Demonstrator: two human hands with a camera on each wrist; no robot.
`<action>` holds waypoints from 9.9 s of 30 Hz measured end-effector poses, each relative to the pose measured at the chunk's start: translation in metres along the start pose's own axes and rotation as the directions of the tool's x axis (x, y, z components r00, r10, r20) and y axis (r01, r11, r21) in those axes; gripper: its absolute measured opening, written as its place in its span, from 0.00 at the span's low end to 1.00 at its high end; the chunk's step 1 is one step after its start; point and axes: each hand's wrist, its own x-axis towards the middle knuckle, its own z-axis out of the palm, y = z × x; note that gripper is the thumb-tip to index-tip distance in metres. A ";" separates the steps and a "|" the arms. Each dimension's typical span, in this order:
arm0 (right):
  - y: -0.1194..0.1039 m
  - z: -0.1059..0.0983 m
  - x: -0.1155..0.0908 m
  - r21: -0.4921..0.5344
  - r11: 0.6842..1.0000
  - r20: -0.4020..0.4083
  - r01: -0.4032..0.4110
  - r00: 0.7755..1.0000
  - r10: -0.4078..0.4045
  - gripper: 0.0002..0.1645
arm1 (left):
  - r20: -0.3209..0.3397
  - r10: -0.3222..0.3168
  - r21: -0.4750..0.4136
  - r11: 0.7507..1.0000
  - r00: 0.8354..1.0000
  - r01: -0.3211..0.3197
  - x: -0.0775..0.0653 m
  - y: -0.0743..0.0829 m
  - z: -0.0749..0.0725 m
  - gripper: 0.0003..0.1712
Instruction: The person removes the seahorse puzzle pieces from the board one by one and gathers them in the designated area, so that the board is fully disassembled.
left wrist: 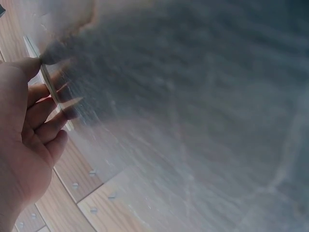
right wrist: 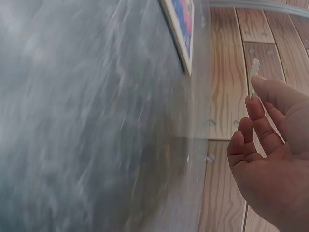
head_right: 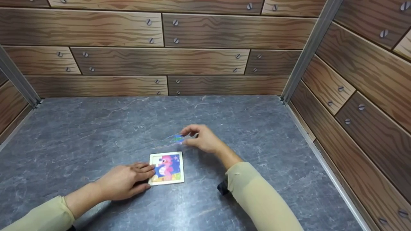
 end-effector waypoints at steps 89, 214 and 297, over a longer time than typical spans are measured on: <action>0.028 0.005 -0.009 -0.023 0.995 -0.030 -0.099 0.995 0.099 0.22 | 0.012 -0.006 -0.010 1.000 1.000 0.006 0.000 0.002 -0.003 0.30; -0.016 0.054 0.019 -0.171 0.979 0.460 0.111 0.888 -0.020 0.19 | -0.003 0.107 0.044 0.993 0.994 -0.107 0.016 0.010 0.002 0.30; -0.025 0.053 0.015 -0.230 0.964 0.441 0.131 0.897 -0.017 0.25 | 0.010 0.091 0.055 0.994 0.996 -0.092 0.019 0.011 0.004 0.31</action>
